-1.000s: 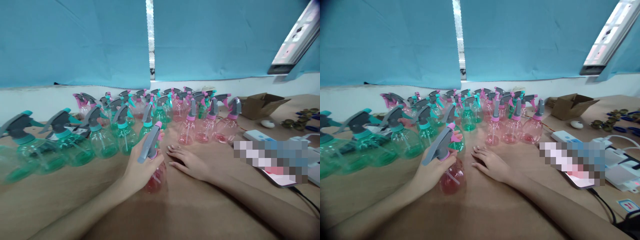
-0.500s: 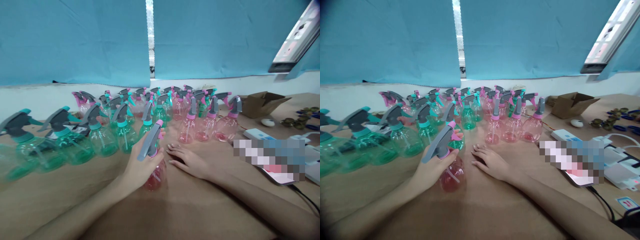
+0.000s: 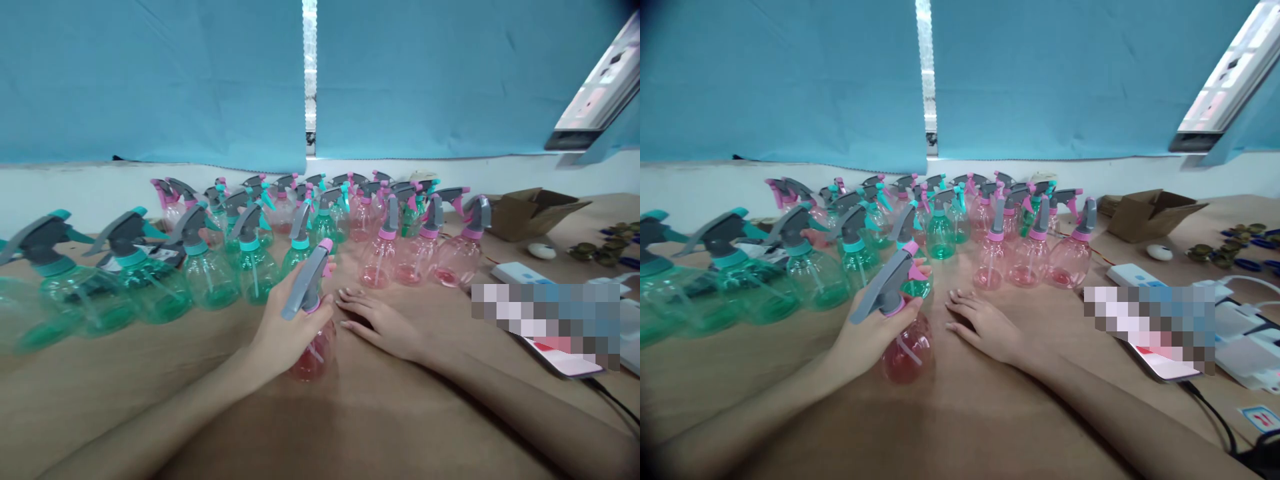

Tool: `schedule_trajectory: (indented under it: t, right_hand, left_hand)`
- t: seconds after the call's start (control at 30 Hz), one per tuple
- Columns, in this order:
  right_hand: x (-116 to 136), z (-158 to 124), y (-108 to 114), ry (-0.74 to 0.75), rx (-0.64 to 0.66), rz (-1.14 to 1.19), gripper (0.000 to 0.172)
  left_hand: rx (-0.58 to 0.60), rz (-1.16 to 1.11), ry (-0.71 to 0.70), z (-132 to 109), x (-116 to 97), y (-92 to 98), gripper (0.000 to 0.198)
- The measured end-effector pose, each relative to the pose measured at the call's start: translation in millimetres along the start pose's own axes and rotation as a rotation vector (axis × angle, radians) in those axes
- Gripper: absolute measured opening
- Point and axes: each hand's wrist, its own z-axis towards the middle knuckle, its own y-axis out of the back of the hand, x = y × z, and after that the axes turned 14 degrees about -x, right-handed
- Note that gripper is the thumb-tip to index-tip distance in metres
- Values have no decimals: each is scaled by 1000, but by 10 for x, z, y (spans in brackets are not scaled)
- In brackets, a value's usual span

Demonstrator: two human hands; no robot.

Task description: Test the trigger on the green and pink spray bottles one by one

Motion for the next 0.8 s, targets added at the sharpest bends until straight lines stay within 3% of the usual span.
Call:
schedule_trajectory:
  t: [0.8]
  right_hand:
    - [3,0,-2,-2,16,-35,48]
  left_hand:
    - [-15,2,15,4,-9,3,31]
